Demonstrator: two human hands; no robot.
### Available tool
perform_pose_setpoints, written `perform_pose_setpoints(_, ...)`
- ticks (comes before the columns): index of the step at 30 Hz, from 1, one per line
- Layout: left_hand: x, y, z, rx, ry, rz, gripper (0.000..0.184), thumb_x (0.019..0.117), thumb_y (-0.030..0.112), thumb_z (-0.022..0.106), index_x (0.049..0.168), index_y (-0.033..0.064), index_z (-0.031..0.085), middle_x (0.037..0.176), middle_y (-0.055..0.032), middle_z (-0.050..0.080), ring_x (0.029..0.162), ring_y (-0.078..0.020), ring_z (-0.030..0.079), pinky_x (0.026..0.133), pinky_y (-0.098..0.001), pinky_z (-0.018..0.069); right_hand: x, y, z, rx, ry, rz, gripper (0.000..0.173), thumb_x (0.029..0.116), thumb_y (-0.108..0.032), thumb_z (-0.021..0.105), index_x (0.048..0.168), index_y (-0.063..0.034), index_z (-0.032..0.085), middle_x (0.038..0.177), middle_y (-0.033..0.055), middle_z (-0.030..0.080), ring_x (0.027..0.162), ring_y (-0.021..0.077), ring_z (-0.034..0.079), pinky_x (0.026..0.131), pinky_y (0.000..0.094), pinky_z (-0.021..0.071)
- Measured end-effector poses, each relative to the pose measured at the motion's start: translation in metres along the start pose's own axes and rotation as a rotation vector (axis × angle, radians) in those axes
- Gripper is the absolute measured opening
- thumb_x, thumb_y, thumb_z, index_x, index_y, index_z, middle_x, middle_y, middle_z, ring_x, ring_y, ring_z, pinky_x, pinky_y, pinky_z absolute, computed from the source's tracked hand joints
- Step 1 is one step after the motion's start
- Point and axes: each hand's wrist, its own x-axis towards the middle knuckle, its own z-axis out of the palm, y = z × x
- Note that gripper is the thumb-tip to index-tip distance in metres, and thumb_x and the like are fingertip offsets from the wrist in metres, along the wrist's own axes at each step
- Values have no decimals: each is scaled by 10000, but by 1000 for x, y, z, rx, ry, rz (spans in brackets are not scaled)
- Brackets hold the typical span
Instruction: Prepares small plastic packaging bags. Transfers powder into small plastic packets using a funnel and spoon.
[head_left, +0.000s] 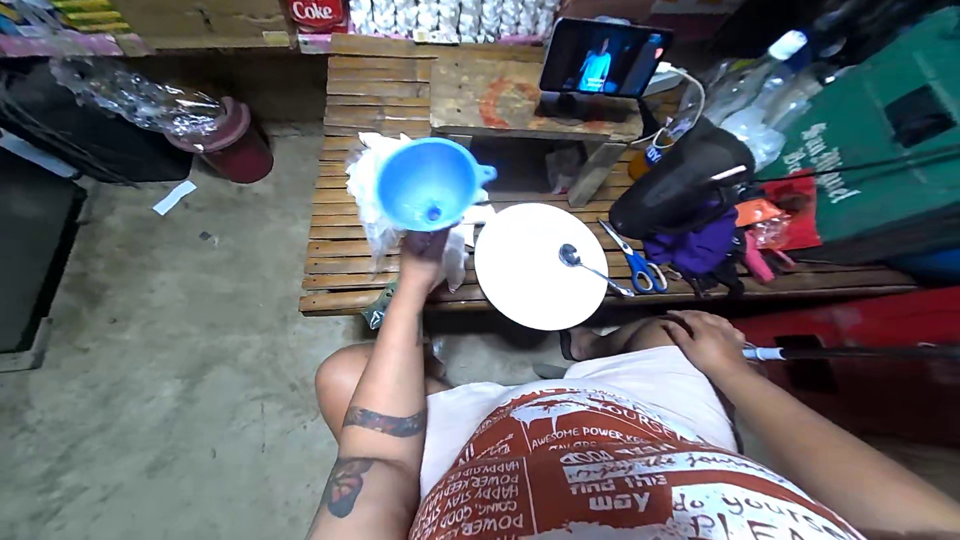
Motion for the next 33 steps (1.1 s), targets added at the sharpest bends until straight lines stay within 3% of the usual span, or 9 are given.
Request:
perform_pose_setpoints(2, 5, 3, -5, -84, 28, 4, 216, 1023, 55, 545, 1207, -48, 587, 1093, -42, 716, 1060, -75, 667, 1001, -322, 536, 1, 0, -1, 8, -7, 2, 414, 1080, -335, 456, 1397, -131, 627, 1480, 164, 555, 1445, 398, 413, 1143, 665, 267)
perform_pose_setpoints(5, 3, 4, -6, -109, 27, 8, 202, 1028, 53, 543, 1215, -20, 564, 1080, -16, 723, 1057, -87, 677, 1005, -341, 540, 0, 1, 0, 28, -2, 19, 401, 1082, -336, 470, 1378, -130, 646, 1468, 162, 568, 1439, 404, 418, 1152, 663, 258)
perform_pose_setpoints(9, 7, 6, -6, -99, 76, -64, 208, 1051, 73, 492, 1229, -25, 536, 1094, -47, 709, 1049, -124, 681, 978, -355, 552, 0, 6, 4, 80, 29, 40, 384, 1077, -329, 495, 1365, -134, 657, 1457, 151, 581, 1438, 400, 421, 1152, 668, 251)
perform_pose_setpoints(13, 16, 5, -12, -119, 165, -197, 265, 1075, 101, 464, 1317, -7, 459, 1190, -101, 684, 1063, -182, 688, 934, -377, 572, 0, 16, 8, 129, 71, 27, 368, 1068, -325, 522, 1355, -146, 667, 1432, 148, 604, 1419, 404, 447, 1124, 687, 281)
perform_pose_setpoints(21, 33, -1, -35, -109, 204, -398, 317, 1124, 234, 378, 1397, 75, 403, 1183, -104, 698, 1008, -206, 709, 877, -377, 584, 2, 19, 10, 197, 72, 21, 366, 1059, -326, 539, 1350, -145, 668, 1416, 171, 607, 1413, 423, 444, 1102, 711, 293)
perform_pose_setpoints(27, 29, 13, -29, -56, 186, -407, 288, 1117, 217, 397, 1362, 71, 437, 1111, -89, 709, 971, -191, 712, 853, -368, 590, 3, 17, 9, 252, 75, -1, 359, 1049, -314, 564, 1351, -149, 669, 1402, 176, 615, 1402, 433, 452, 1090, 714, 298)
perform_pose_setpoints(31, 23, 21, -7, 40, 140, -336, 260, 1100, 203, 443, 1322, 68, 425, 962, -25, 631, 832, -116, 658, 770, -321, 578, 7, 16, 11, 267, 80, -37, 353, 1056, -315, 551, 1347, -154, 672, 1400, 169, 619, 1405, 419, 456, 1103, 703, 293)
perform_pose_setpoints(33, 23, 18, 1, 79, 114, -288, 306, 1081, 157, 467, 1353, 38, 392, 1007, -36, 602, 853, -96, 632, 795, -311, 565, 9, 14, 11, 268, 78, -53, 355, 1055, -322, 550, 1345, -157, 673, 1397, 166, 622, 1404, 413, 461, 1109, 700, 284)
